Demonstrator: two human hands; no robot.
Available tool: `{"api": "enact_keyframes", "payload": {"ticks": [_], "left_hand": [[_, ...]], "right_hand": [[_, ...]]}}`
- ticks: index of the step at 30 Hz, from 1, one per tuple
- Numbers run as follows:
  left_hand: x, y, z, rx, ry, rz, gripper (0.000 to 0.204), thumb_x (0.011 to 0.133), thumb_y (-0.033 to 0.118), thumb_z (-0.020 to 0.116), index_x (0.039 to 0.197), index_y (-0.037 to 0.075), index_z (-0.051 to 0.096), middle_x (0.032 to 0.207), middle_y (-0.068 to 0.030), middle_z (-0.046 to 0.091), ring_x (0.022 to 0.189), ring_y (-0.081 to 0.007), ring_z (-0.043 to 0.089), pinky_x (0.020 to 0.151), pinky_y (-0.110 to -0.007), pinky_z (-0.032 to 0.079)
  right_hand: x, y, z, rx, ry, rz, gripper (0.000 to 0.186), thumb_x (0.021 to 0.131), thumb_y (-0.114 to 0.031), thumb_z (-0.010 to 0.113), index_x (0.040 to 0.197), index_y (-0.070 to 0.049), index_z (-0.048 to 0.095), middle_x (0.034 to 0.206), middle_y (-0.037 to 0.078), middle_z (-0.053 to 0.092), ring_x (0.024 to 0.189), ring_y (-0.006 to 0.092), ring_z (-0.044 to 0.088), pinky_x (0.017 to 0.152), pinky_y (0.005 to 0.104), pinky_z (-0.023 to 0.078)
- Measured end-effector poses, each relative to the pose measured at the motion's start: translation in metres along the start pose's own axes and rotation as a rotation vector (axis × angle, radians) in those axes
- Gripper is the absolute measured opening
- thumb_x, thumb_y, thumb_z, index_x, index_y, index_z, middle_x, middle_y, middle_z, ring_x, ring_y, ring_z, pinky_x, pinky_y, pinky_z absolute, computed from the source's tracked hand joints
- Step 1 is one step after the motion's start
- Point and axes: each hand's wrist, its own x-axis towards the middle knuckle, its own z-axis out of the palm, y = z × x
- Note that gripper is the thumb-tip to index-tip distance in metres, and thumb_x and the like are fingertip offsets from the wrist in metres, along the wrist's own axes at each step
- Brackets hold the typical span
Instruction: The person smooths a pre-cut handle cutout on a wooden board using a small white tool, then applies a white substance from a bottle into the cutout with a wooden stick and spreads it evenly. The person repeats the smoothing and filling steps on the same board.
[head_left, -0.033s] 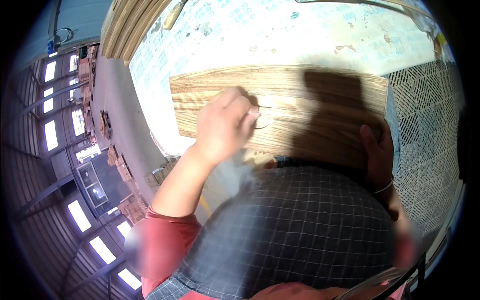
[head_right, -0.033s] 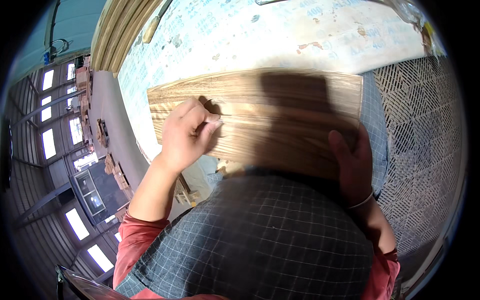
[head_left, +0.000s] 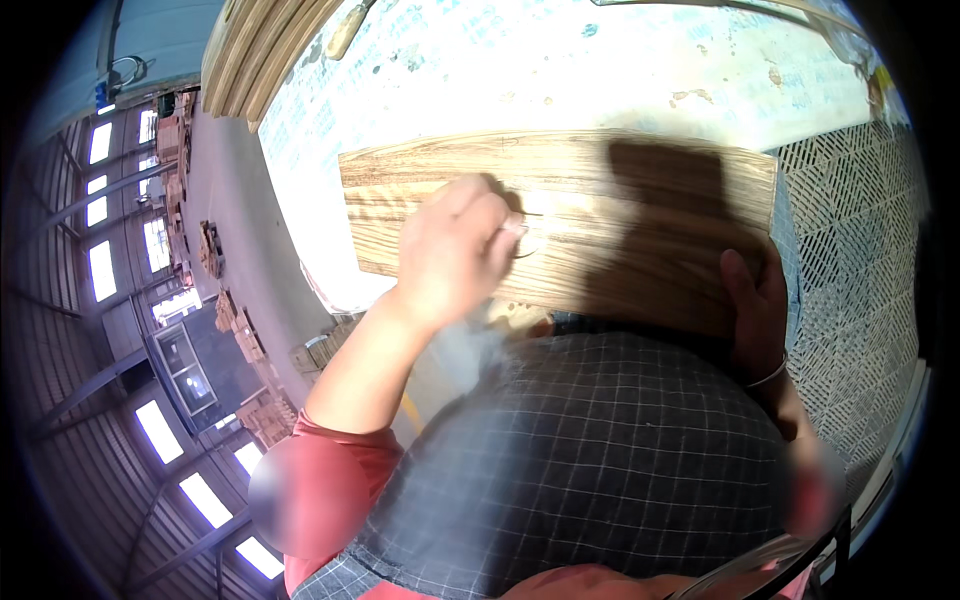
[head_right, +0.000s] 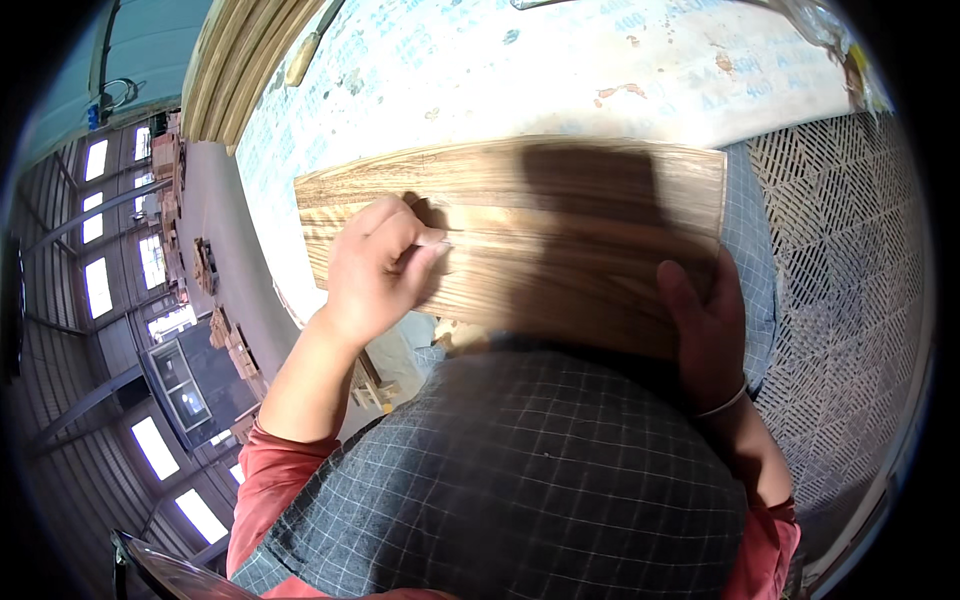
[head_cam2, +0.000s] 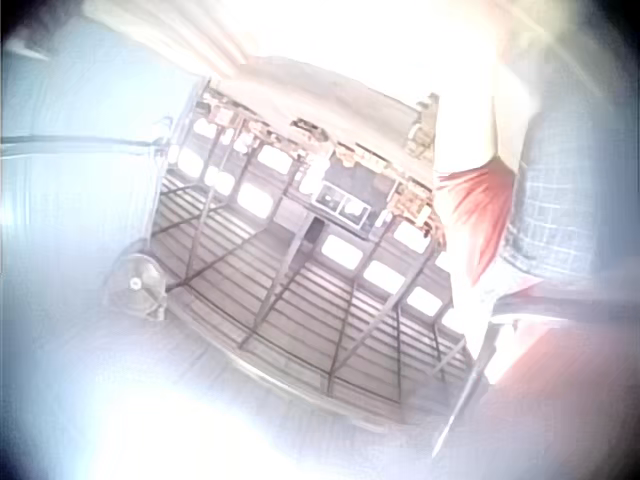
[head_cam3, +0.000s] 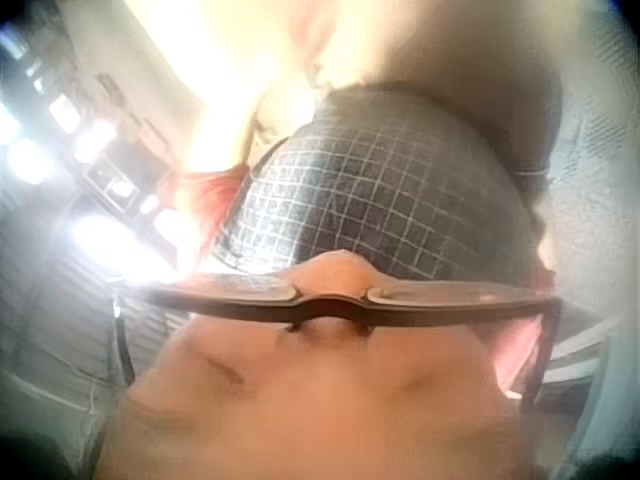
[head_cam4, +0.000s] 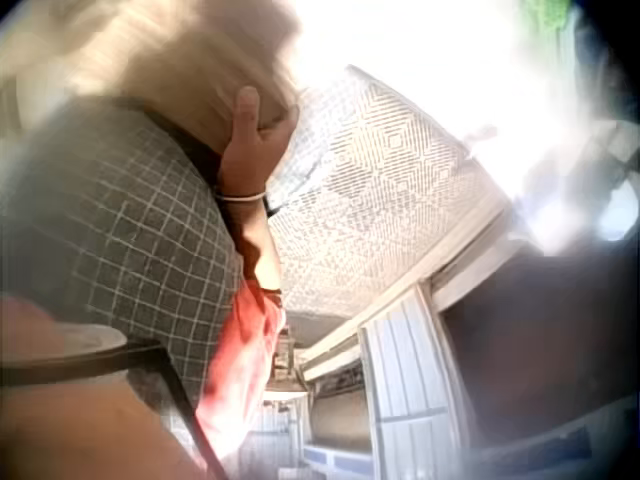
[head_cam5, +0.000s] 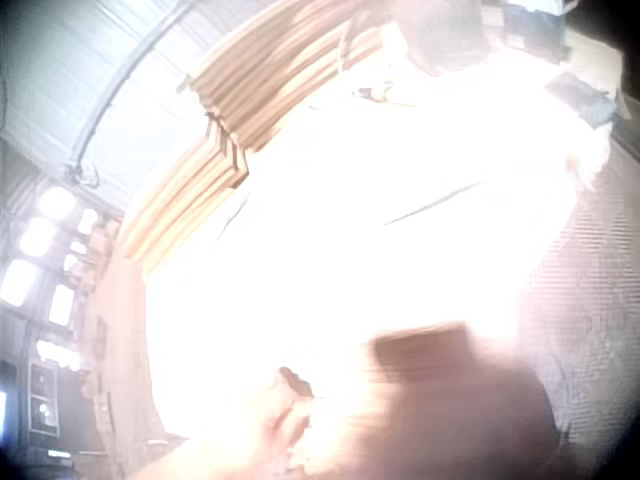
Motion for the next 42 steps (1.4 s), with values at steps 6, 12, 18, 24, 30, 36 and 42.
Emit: {"api": "enact_keyframes", "payload": {"ticks": [6,12,18,24,30,36,42], "left_hand": [[0.002,-0.004,-0.008,0.167,-0.031,0.102,0.014,0.078,0.009,0.074,0.077,0.008,0.060,0.085,-0.0065,0.061,0.075,-0.0256,0.062,0.060,-0.037,0.051],[0.009,0.009,0.006,0.011,0.010,0.127,0.016,0.076,0.003,0.074,0.080,0.007,0.060,0.078,-0.0100,0.057,0.072,-0.0296,0.060,0.059,-0.039,0.048],[0.003,-0.009,-0.018,0.140,-0.007,0.020,0.010,0.078,0.004,0.071,0.076,0.007,0.061,0.081,-0.0065,0.062,0.072,-0.0271,0.064,0.058,-0.037,0.052],[-0.020,-0.011,-0.018,0.188,-0.028,-0.097,0.013,0.076,0.003,0.073,0.075,0.005,0.060,0.079,-0.0081,0.060,0.070,-0.0286,0.062,0.057,-0.039,0.050],[-0.039,0.008,0.003,-0.089,0.027,-0.165,0.015,0.081,0.002,0.073,0.073,0.002,0.060,0.079,-0.0098,0.061,0.067,-0.0254,0.061,0.058,-0.035,0.052],[-0.028,0.030,0.016,-0.245,0.022,-0.384,0.012,0.085,0.002,0.072,0.080,0.002,0.062,0.077,-0.0079,0.059,0.071,-0.0193,0.059,0.065,-0.030,0.047],[-0.027,0.016,0.009,-0.318,-0.132,-0.485,0.011,0.085,0.000,0.073,0.082,0.000,0.062,0.084,-0.0095,0.064,0.074,-0.0174,0.064,0.066,-0.031,0.050]], "right_hand": [[0.000,-0.002,-0.002,0.006,-0.016,-0.005,0.053,0.096,-0.024,0.070,0.138,0.001,0.050,0.128,0.012,0.062,0.117,0.0199,0.057,0.104,0.0340,0.045],[-0.001,-0.007,0.002,-0.020,-0.001,0.043,0.054,0.096,-0.025,0.070,0.139,0.001,0.050,0.128,0.012,0.062,0.117,0.0208,0.058,0.103,0.0342,0.045],[-0.003,-0.010,0.002,-0.083,0.019,0.020,0.057,0.096,-0.030,0.070,0.139,0.002,0.050,0.129,0.013,0.062,0.118,0.0210,0.057,0.104,0.0353,0.045],[-0.001,-0.003,0.001,-0.019,-0.010,0.003,0.058,0.095,-0.028,0.071,0.139,0.002,0.049,0.128,0.013,0.061,0.118,0.0205,0.057,0.104,0.0349,0.045],[-0.003,-0.005,0.001,-0.015,-0.007,0.016,0.058,0.095,-0.028,0.071,0.140,0.002,0.048,0.130,0.013,0.060,0.120,0.0215,0.056,0.105,0.0360,0.043],[0.000,-0.003,-0.001,0.005,-0.045,-0.007,0.053,0.096,-0.024,0.069,0.138,0.002,0.050,0.127,0.013,0.062,0.116,0.0197,0.058,0.104,0.0347,0.044],[-0.004,-0.009,0.003,-0.012,0.017,0.035,0.055,0.095,-0.026,0.071,0.137,0.002,0.050,0.126,0.013,0.062,0.117,0.0204,0.057,0.103,0.0354,0.044]]}}
